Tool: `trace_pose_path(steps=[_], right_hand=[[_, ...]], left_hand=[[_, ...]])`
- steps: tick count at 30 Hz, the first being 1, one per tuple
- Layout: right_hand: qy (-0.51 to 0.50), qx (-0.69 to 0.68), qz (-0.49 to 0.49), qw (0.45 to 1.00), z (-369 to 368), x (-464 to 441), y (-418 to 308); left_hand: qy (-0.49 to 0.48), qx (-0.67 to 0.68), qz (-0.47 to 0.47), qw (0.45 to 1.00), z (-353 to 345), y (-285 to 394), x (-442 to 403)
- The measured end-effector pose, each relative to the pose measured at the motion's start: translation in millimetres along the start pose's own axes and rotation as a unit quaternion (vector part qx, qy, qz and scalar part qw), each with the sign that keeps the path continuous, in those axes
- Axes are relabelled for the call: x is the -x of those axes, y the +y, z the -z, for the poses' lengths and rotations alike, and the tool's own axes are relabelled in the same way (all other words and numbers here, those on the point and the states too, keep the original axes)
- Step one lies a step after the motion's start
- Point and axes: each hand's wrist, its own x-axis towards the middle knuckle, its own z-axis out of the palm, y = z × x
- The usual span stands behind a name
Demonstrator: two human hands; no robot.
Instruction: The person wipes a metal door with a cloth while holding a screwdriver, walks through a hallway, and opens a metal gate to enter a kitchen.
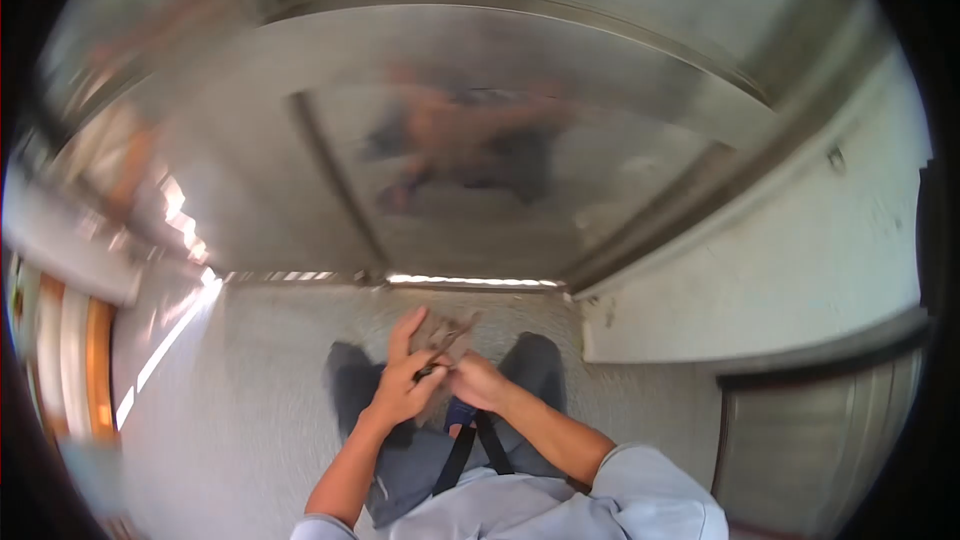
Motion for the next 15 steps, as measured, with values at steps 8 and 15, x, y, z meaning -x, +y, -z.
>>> trace_pose_path(steps=[8,15], right_hand=[[0.295,0.481,-0.094,0.82,5,69,-39],[0.433,0.037,0.169,0.885,-48,135,-49]], left_hand=[[-0.289,0.144,0.061,0.944,-48,-36,-56],[-0.562,0.076,-0.064,0.821,-63,28,-87]])
